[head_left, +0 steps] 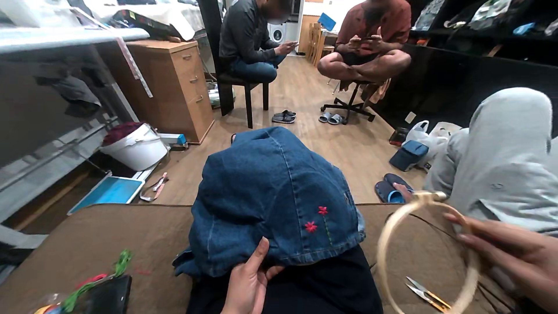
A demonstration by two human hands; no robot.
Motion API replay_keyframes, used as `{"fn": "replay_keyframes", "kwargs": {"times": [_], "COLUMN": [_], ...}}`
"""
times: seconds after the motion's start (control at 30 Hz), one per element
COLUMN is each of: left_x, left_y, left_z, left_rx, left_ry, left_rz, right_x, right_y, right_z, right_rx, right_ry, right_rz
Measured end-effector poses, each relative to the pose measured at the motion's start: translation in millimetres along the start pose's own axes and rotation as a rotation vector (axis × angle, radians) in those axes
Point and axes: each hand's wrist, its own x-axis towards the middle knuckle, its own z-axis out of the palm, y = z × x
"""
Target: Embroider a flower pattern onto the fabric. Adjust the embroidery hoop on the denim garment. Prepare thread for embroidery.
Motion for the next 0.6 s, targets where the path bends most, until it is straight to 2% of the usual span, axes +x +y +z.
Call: {"fn": "replay_keyframes", "kwargs": {"times": [0.07,0.17,0.3,0.37,0.5,0.6], "left_x": [-1,-2,-2,-1,-3,-6], "left_y": [0,2,3,4,3,-3], "left_z": [0,-1,-1,-2,-10,-5], "left_rx": [0.016,0.027,0.014,0.003,-0.001,0.046], "left_ry": [0.009,0.0,0.031,0.035,-0.08,-0.008], "left_rz": [0.002,-0.013,-0.021,-0.016,0.035,0.15], "right_x": [19,53,81,84,80,81], "right_y": [-31,-62,-77,-78,-83,-87], "right_z": [35,94,154,164,167,170], "right_rx": [0.011,-0.007,-0.146,-0.172,-0.214,-0.252], "right_ry": [0.126,0.188,0.251,0.297,0.325,0.328], "right_rz": [-0.096,-0.17,-0.24,-0.251,-0.244,-0.235]}}
